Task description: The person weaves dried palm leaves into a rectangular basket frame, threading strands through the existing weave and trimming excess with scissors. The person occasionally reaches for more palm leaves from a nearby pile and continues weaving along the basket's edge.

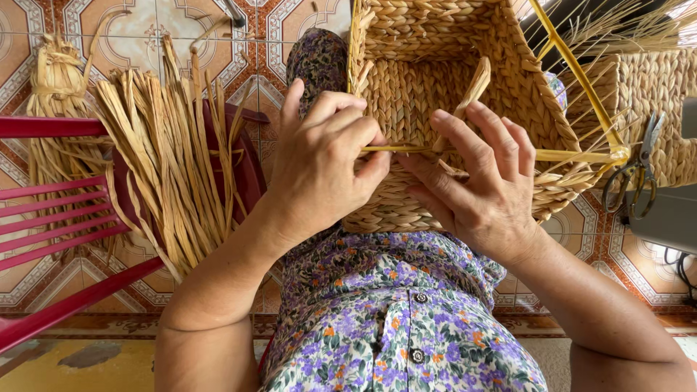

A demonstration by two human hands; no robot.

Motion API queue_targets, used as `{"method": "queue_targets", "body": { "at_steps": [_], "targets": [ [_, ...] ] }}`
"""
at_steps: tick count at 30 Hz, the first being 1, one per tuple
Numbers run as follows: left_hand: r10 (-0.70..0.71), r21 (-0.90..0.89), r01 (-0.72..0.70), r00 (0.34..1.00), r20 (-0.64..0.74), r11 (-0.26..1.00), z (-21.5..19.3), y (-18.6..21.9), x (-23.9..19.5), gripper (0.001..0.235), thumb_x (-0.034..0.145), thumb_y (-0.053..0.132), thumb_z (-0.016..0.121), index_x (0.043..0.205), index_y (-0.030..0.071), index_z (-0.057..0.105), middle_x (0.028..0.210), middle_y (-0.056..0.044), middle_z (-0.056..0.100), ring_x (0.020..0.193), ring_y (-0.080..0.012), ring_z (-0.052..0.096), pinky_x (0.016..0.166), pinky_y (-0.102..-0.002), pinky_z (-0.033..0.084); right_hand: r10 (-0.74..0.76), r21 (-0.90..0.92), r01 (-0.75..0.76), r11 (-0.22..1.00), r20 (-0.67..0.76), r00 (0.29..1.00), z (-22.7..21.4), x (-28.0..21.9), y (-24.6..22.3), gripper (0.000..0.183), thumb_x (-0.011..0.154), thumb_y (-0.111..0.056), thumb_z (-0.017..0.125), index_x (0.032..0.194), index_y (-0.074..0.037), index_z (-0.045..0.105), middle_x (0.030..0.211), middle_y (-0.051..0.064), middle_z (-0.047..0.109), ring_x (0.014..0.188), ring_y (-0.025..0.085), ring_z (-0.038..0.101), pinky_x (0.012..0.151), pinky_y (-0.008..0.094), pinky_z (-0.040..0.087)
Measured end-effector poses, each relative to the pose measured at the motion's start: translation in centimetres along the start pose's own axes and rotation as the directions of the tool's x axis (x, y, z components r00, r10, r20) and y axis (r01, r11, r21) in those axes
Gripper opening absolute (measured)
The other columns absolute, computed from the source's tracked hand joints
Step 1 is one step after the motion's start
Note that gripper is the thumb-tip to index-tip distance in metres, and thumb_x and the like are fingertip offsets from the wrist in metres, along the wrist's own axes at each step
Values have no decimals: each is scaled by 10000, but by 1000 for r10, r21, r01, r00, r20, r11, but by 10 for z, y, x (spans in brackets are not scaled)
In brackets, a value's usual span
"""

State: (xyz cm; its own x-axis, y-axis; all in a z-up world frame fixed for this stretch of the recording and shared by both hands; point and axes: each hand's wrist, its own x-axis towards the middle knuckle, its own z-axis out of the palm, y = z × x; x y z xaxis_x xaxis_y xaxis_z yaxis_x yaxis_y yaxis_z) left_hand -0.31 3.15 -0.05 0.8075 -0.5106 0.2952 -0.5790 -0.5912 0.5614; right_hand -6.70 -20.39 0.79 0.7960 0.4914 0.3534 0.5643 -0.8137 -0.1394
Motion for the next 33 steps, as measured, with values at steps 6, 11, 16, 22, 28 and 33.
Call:
{"method": "queue_targets", "body": {
  "at_steps": [6,11,16,22,28,33],
  "targets": [
    [0,142,9,998,-64,990,10,8,-2,100,913,169,738,868,85,708,943,-79,729,1126,-243,615,1140,-717,225,79,-40,-76,996,73,994,1,-1,-15,555,951,-511,817,1378,-183,683,1603,142,411,1499,404,353,1201,557,286],
    [53,-55,-54,998,-20,997,12,-8,-7,94,950,147,706,975,59,726,1073,-93,733,1197,-269,583,1127,-612,285,32,-66,-32,997,4,999,7,-6,-18,567,993,-499,802,1453,-194,673,1676,139,333,1551,374,292,1248,551,233],
    [56,-295,-39,997,50,955,2,-19,-9,139,974,125,699,1078,49,750,1140,-97,740,1251,-278,578,1124,-427,425,109,-44,-108,993,6,994,15,-10,-25,573,982,-484,797,1455,-194,655,1675,126,322,1555,375,270,1259,548,191],
    [-32,-389,72,994,107,919,-16,-6,9,374,977,375,726,1218,92,761,1175,-118,690,1219,-252,586,1078,-417,455,48,309,25,951,-226,973,9,-7,-3,350,948,-243,823,1279,-153,754,1587,128,434,1503,314,396,1251,491,326],
    [136,-166,-141,990,-41,976,1,1,21,290,990,390,699,1115,135,760,1012,-12,748,991,-201,692,1135,-687,202,510,594,-155,789,-493,705,2,-61,6,120,1032,81,692,1109,3,743,1226,148,704,1107,209,678,962,302,568],
    [4,-314,16,998,64,949,14,10,31,150,968,278,780,883,158,754,819,45,746,742,-104,687,1238,-656,265,688,729,-131,672,-550,473,11,-99,19,109,1074,77,619,1096,26,713,1159,130,690,972,166,693,864,297,596]
  ]
}}
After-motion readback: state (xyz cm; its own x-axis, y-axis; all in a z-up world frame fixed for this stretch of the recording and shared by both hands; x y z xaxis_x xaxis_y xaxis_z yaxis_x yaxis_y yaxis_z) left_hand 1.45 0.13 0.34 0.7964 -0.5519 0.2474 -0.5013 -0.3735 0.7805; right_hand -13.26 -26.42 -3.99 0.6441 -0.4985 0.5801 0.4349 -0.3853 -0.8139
